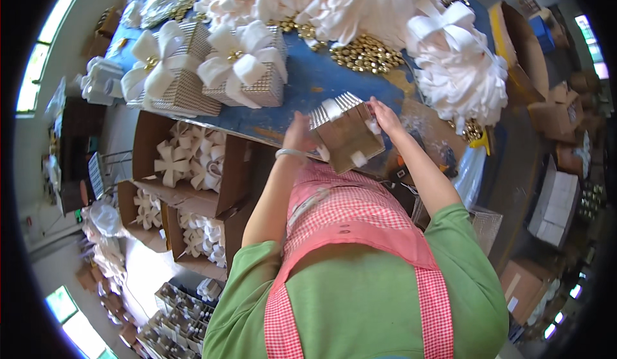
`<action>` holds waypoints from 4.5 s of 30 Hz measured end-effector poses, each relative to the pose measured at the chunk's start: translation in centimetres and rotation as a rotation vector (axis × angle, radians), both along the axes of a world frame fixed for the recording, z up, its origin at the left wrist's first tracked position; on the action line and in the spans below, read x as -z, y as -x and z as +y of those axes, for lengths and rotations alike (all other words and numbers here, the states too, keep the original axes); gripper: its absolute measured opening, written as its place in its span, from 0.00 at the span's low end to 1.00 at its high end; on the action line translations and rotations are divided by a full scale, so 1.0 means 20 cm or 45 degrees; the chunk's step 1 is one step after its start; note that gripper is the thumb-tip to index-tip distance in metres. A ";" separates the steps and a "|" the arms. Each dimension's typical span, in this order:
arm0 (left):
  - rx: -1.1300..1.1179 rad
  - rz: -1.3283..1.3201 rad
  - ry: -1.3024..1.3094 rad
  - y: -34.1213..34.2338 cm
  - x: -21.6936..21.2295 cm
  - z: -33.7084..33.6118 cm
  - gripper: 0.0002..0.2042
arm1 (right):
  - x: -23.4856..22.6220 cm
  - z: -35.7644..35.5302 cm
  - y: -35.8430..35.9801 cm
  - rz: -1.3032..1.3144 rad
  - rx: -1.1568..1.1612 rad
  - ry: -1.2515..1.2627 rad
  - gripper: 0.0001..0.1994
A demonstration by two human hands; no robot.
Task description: The person is assembling decorative gift boxes by gluing ribbons and bells onto them using a hot glue gun.
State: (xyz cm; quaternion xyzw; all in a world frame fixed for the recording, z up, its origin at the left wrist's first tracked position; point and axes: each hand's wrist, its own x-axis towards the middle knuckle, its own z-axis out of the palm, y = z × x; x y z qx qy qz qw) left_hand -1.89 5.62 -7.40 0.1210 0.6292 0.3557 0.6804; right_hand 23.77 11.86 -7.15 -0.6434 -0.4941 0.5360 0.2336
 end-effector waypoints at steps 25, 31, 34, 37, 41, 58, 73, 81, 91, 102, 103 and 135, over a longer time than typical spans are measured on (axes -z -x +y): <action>0.345 0.734 -0.635 -0.07 0.11 0.00 0.31 | 0.10 -0.43 0.00 0.210 0.180 0.054 0.25; 0.655 0.901 -0.900 -0.03 0.00 0.10 0.36 | -0.14 -0.37 0.13 -0.341 0.257 -0.217 0.31; 0.605 0.726 -0.828 -0.05 0.08 0.13 0.32 | -0.08 -0.33 0.17 -0.462 0.288 -0.270 0.33; 0.607 0.552 -0.775 -0.02 0.22 0.15 0.28 | -0.06 -0.27 0.24 -0.671 0.289 -0.189 0.32; 0.619 0.518 -0.744 0.01 0.13 0.16 0.23 | -0.07 -0.27 0.32 -0.751 0.397 -0.194 0.25; 0.840 1.490 -1.216 0.98 -0.36 0.85 0.05 | 0.07 -0.57 0.24 -0.441 0.936 -0.493 0.14; 0.650 1.560 -1.341 1.00 -0.46 0.86 0.08 | 0.49 -0.99 -0.20 0.006 1.690 -0.219 0.12; 0.552 0.859 -1.158 0.38 -0.57 0.52 0.07 | 0.66 -0.91 -0.50 -0.441 1.382 0.150 0.28; 0.700 0.912 -0.807 0.04 -0.05 0.22 0.31 | 0.56 -0.78 -0.54 0.236 1.452 -0.120 0.26; 0.880 0.878 -0.850 -0.02 -0.02 0.30 0.27 | -0.32 -0.70 -0.19 0.321 1.121 -0.119 0.18; 0.865 0.843 -0.854 -0.02 0.00 0.32 0.27 | -0.42 -0.69 -0.13 0.419 1.037 -0.119 0.19; 1.155 0.599 -0.662 0.52 0.10 0.31 0.12 | -0.60 -0.71 0.34 -0.116 0.547 0.029 0.12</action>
